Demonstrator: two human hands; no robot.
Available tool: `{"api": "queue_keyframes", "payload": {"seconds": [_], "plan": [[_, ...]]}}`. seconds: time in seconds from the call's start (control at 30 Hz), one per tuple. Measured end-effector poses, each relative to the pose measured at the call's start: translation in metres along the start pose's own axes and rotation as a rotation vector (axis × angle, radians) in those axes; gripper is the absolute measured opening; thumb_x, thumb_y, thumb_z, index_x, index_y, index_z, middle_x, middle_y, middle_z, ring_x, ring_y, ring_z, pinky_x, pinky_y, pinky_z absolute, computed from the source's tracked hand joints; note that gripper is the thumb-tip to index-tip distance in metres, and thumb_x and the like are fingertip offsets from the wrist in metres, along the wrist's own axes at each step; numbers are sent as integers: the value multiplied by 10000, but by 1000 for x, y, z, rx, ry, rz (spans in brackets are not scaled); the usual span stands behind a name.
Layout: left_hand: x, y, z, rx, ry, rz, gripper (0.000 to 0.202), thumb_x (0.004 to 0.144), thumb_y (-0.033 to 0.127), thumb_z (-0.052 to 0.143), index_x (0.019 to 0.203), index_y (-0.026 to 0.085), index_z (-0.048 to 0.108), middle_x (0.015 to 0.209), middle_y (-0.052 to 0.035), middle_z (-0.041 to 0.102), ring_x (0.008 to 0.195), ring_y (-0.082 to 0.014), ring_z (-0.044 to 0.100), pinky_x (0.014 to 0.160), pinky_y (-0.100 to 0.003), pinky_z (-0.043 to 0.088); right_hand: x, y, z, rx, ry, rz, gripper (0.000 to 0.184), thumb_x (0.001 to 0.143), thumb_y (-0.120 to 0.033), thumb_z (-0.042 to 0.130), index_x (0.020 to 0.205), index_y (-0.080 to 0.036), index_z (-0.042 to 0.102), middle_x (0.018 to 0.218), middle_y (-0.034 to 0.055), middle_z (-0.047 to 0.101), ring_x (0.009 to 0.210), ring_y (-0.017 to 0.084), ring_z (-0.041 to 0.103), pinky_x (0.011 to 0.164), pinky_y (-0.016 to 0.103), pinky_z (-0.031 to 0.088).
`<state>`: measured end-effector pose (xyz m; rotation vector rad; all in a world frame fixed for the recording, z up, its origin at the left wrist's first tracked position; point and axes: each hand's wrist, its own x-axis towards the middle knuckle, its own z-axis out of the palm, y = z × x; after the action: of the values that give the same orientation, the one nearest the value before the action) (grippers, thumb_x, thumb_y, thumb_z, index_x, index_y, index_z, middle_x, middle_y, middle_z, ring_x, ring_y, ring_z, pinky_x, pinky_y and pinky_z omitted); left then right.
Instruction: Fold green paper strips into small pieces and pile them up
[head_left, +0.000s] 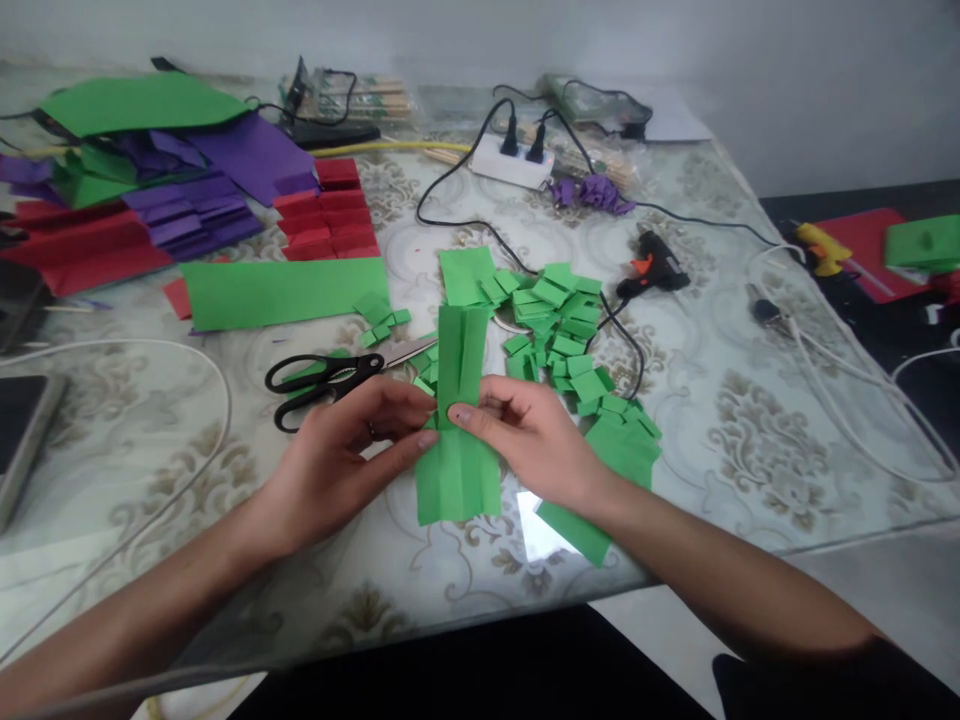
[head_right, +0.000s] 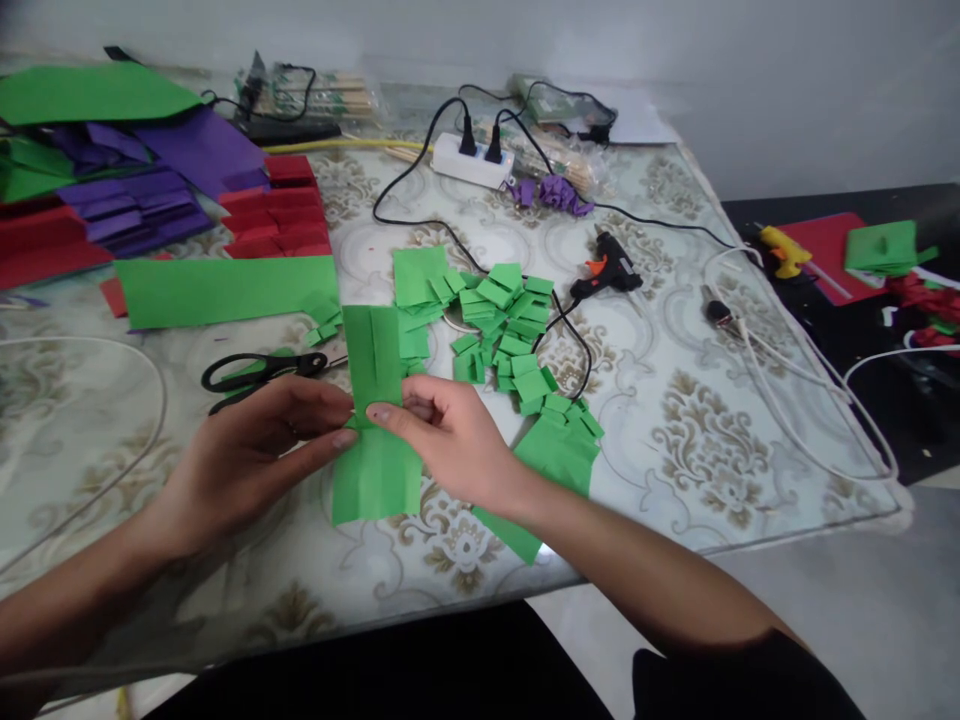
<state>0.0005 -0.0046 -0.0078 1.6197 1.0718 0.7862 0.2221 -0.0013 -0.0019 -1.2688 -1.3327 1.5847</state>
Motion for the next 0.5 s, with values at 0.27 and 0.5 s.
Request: {"api": "queue_keyframes", "payload": {"seconds": [0.27, 0.5], "plan": [[1, -2, 1, 46, 28, 5, 172, 981, 280, 733, 1147, 248, 699, 1035, -18, 806, 934, -164, 786, 787, -223, 636, 1, 4, 2, 17, 27, -15, 514, 845, -581, 809, 690, -238, 460, 648, -66, 364, 579, 118, 359, 521, 275, 287], [0, -2, 1, 60, 28, -11, 209, 973, 326, 740, 1164, 243, 722, 1036, -43, 822, 928, -205, 795, 787, -284, 660, -1, 2, -1, -79, -5, -8, 470, 891, -633, 740, 739, -213, 593, 639, -46, 441, 594, 131, 416, 528, 276, 324]]}}
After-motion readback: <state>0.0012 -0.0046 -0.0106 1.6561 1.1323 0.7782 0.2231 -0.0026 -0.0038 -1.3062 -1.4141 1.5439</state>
